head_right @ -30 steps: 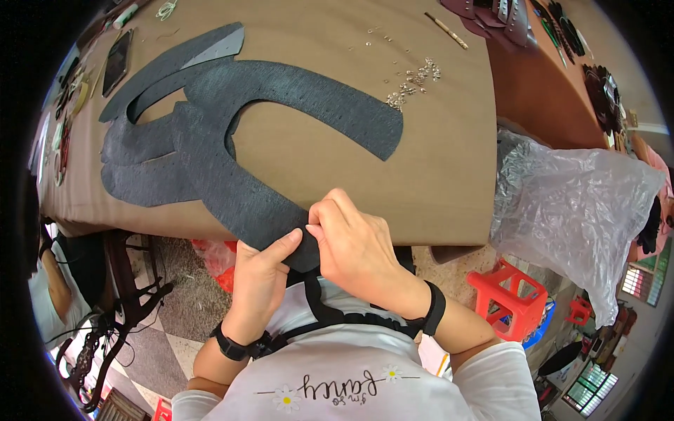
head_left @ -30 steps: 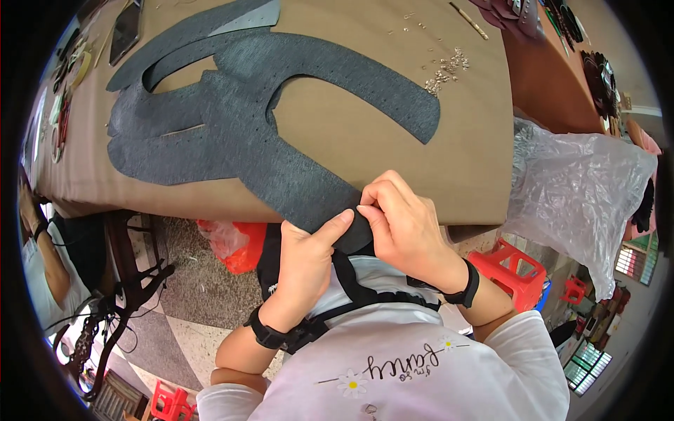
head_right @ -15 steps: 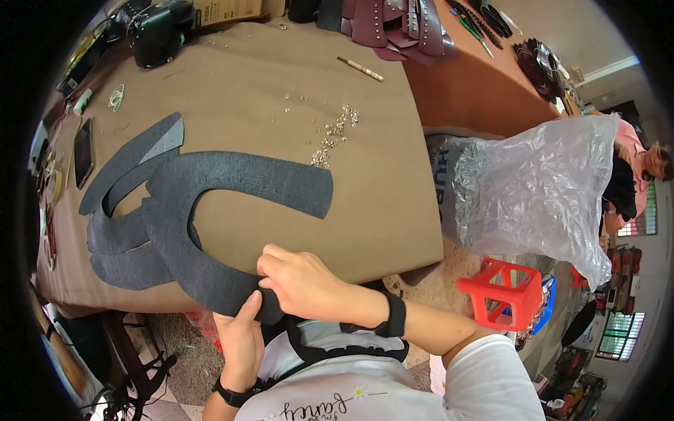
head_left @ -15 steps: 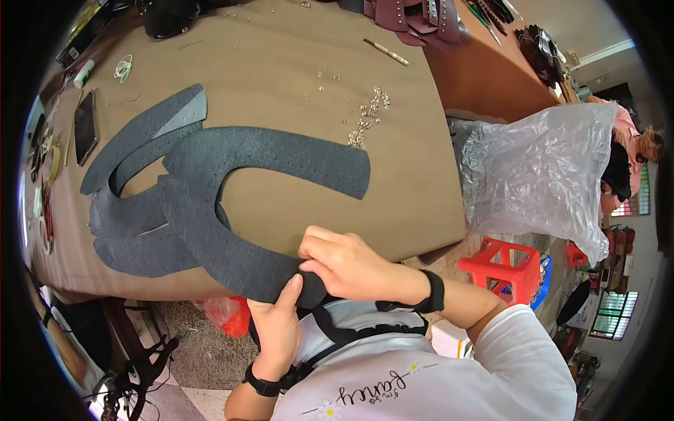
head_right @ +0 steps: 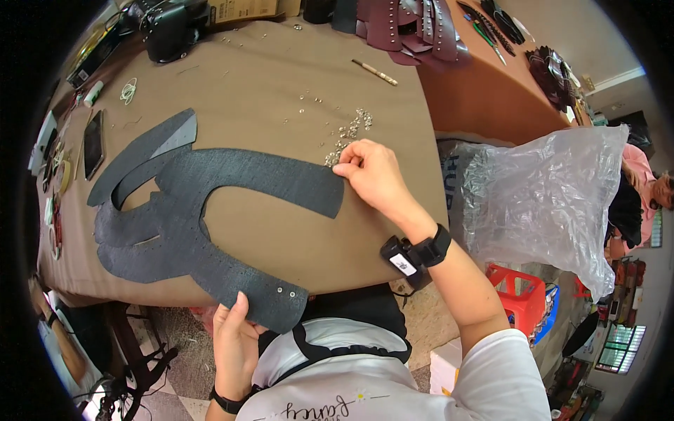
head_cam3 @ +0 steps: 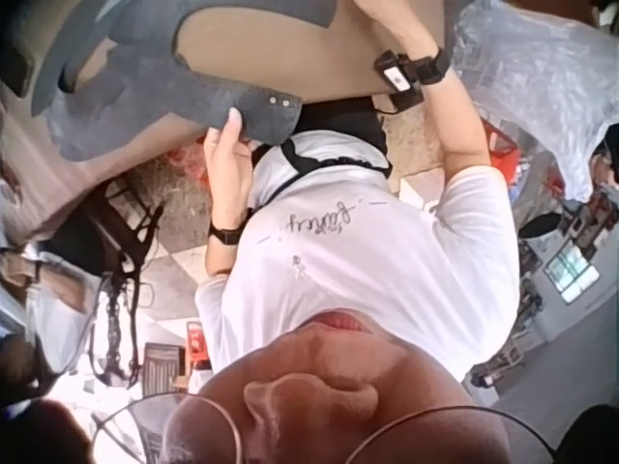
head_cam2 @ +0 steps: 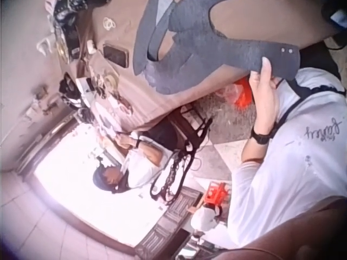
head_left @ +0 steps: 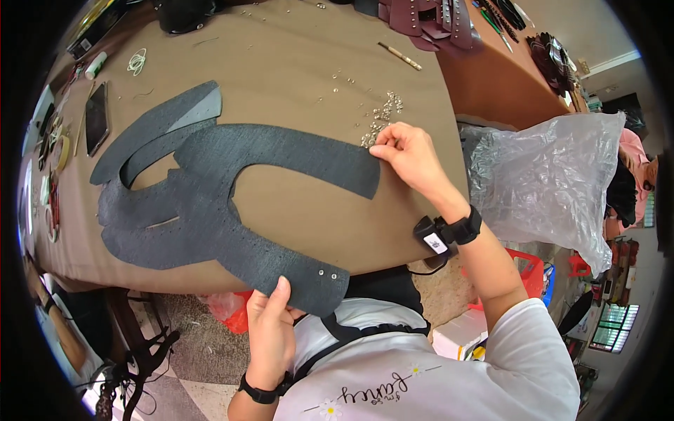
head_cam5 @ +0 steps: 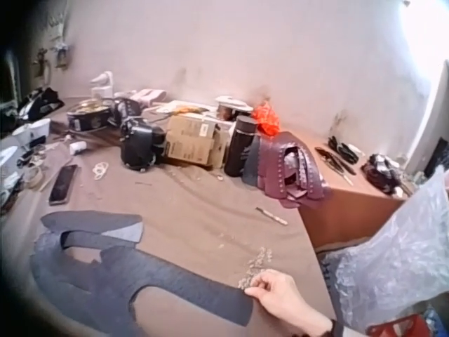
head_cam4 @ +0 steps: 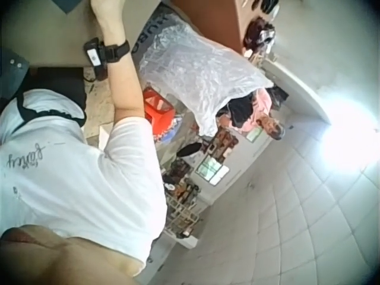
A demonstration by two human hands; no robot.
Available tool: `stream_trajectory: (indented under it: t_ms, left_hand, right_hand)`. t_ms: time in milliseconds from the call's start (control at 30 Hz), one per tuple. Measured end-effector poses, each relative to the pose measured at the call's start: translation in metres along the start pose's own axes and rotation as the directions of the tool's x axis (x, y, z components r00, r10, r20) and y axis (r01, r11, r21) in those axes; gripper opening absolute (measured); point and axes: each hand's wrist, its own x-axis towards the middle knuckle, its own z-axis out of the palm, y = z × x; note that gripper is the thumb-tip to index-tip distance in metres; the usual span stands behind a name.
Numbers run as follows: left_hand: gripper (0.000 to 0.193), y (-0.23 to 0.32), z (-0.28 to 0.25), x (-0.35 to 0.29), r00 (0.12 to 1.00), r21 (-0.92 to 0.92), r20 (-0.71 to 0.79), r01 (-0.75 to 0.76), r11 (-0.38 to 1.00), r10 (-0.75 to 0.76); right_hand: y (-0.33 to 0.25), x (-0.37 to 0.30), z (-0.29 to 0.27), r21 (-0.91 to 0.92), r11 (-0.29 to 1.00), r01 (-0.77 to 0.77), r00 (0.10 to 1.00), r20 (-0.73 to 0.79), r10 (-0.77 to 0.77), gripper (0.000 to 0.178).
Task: Manually inserting metal eyelets into the pre-punched holes of a leather shoe upper component.
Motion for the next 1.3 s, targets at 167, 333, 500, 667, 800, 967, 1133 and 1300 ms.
stream_trajectory:
  t_ms: [167, 333, 500, 667, 800, 967, 1133, 1300]
  left_hand:
    - [0.025, -0.004, -0.006, 0.01, 0.998, -0.017, 0.061, -0.02, 1.0, 0.021]
    - [0.023, -0.012, -0.009, 0.006, 0.996, -0.096, 0.084, -0.02, 0.995, 0.028]
    - [0.016, -0.016, -0.006, 0.004, 0.997, -0.101, 0.076, 0.018, 0.995, -0.01]
    - [0.012, -0.019, -0.008, -0.002, 0.999, -0.079, 0.046, 0.002, 0.997, 0.002]
    - [0.012, -0.021, -0.009, -0.004, 0.999, -0.045, 0.039, -0.027, 0.999, 0.028]
    - [0.012, -0.022, -0.012, -0.003, 0.998, 0.002, 0.039, -0.042, 0.999, 0.042]
    - [0.015, -0.023, -0.014, -0.003, 0.997, 0.022, 0.062, -0.052, 0.998, 0.051]
    - [0.021, -0.021, -0.013, -0.006, 0.994, 0.078, 0.036, -0.105, 0.991, 0.103]
  right_hand:
    - [0.003, 0.002, -0.002, -0.138, 0.982, 0.13, 0.991, 0.038, -0.126, 0.01]
    - [-0.037, -0.055, -0.007, -0.021, 0.977, 0.214, 0.973, 0.09, -0.211, 0.009]
    - [-0.066, -0.135, 0.038, 0.114, 0.898, 0.425, 0.868, 0.231, -0.44, 0.015]
    - [-0.056, -0.146, 0.067, 0.012, 0.821, 0.57, 0.82, 0.049, -0.57, 0.017]
    - [-0.054, -0.146, 0.072, 0.017, 0.811, 0.584, 0.811, 0.026, -0.585, 0.017]
    - [-0.053, -0.146, 0.073, 0.034, 0.825, 0.564, 0.823, 0.047, -0.565, 0.016]
    - [-0.058, -0.144, 0.075, 0.102, 0.886, 0.452, 0.886, 0.061, -0.459, 0.017]
    - [-0.064, -0.139, 0.07, 0.05, 0.912, 0.408, 0.907, 0.092, -0.411, 0.017]
